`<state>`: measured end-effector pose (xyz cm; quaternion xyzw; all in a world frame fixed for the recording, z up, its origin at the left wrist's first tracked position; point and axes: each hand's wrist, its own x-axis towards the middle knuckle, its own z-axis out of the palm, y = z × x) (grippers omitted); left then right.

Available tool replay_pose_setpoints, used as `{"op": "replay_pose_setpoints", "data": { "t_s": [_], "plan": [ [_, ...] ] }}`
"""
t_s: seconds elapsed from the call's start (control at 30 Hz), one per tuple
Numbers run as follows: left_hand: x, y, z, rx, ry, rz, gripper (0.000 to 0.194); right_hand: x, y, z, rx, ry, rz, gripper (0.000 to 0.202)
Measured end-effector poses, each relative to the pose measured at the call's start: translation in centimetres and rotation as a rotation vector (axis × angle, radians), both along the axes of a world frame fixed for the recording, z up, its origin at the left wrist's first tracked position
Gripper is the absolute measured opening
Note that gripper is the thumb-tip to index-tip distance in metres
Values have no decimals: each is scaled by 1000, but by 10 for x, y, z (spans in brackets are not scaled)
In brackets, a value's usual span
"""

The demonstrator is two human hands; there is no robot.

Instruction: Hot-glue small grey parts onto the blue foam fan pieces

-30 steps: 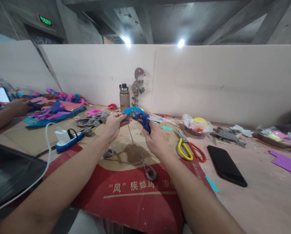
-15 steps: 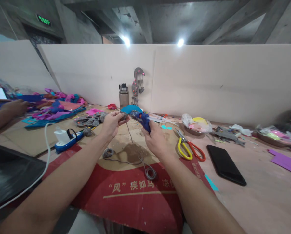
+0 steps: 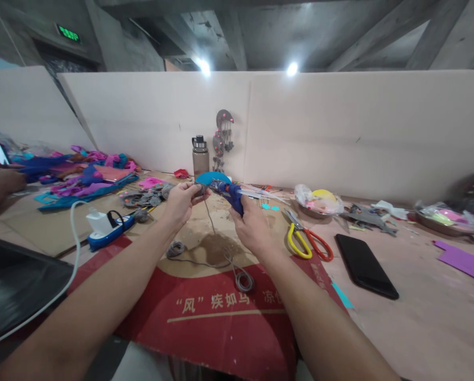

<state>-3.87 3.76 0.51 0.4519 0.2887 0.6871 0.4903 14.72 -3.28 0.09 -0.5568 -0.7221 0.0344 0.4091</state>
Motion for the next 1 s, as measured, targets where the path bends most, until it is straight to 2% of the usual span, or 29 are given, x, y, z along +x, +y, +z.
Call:
{"op": "replay_pose_setpoints", "data": {
  "t_s": [0.23,0.33,0.4,0.5,0.53,0.6,0.67,0.73,0.8,0.93,1.0],
  "plan": [
    [-5,3,1,4,-11,25,15,2,3,-2,18,48,42,28],
    [-6,3,1,-3,-8,58,14,1,7,-2,18,143,28,33],
    [-6,3,0,-16,11,87,16,3,14,-6,-68,280,18,35],
    [-4,2,-2,-12,91,119,19,11,29,-19,-343,419,12,25],
    [-2,1,-2,0,121,122,20,16,34,-23,-409,380,-13,19],
    [1,-2,-3,31,175,115,19,25,40,-29,-446,164,-129,12],
    [5,-5,-3,62,227,114,17,30,40,-30,-351,-61,-309,17],
    [9,-11,-2,90,293,138,14,29,35,-26,-207,-121,-417,19],
    [14,-18,-1,122,384,179,11,17,28,-19,-111,22,-332,18],
    [25,-33,-1,219,568,236,9,-21,16,-10,-107,665,163,23],
    [30,-39,-2,246,613,243,9,-37,14,-10,-161,955,356,31]
  ]
}}
